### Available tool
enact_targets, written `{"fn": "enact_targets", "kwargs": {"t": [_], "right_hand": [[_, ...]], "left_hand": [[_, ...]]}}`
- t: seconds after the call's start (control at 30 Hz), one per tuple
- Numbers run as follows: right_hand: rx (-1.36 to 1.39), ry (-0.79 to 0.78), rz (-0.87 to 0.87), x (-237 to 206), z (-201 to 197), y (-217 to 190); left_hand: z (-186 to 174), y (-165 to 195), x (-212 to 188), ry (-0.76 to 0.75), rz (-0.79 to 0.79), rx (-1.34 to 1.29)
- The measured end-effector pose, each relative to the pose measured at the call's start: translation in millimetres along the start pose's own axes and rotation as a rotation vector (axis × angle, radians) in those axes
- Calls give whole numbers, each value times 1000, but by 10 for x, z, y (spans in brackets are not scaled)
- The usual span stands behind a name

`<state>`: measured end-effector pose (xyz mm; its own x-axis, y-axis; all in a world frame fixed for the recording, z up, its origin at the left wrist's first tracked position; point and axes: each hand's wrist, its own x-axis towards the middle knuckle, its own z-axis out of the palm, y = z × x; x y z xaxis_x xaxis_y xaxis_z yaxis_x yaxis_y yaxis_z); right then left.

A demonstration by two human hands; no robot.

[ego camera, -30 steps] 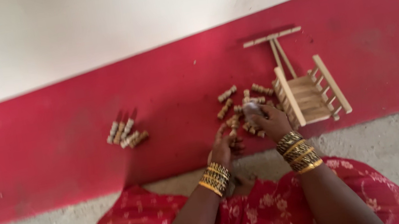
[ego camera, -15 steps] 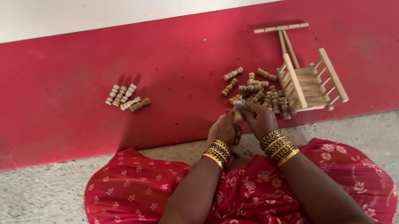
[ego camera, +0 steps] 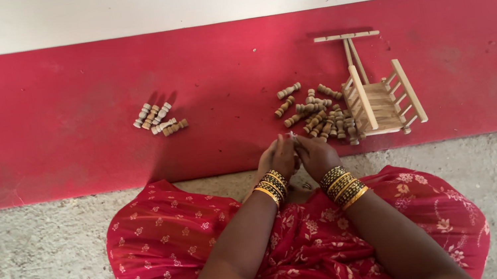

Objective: The person sits on the floor and wipes small wooden toy parts one at a time with a cloth, placing each cleaned piece into a pile beside a pile of untreated pieces and a small wooden toy frame.

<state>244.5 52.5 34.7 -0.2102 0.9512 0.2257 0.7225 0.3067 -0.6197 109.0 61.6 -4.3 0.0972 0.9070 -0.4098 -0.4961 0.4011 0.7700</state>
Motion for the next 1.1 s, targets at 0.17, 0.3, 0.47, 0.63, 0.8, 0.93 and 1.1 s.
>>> {"fn": "enact_targets", "kwargs": {"t": [0.17, 0.3, 0.47, 0.63, 0.8, 0.93, 1.1], "right_hand": [[107, 0, 19, -178, -42, -192], [68, 88, -53, -80, -92, -260], [42, 44, 100, -112, -140, -421], [110, -103, 148, -113, -214, -422], [-77, 331, -174, 9, -67, -278], [19, 208, -252, -19, 68, -208], [33, 318, -244, 22, 135, -46]], "left_hand": [[-59, 13, 49, 36, 34, -83], [-90, -71, 96, 59, 83, 41], [-45, 10, 105, 73, -47, -23], [-43, 107, 23, -21, -97, -125], [-118, -27, 169, -108, -57, -77], [-158, -54, 270, -107, -125, -293], [-156, -36, 226, -152, -48, -129]]}}
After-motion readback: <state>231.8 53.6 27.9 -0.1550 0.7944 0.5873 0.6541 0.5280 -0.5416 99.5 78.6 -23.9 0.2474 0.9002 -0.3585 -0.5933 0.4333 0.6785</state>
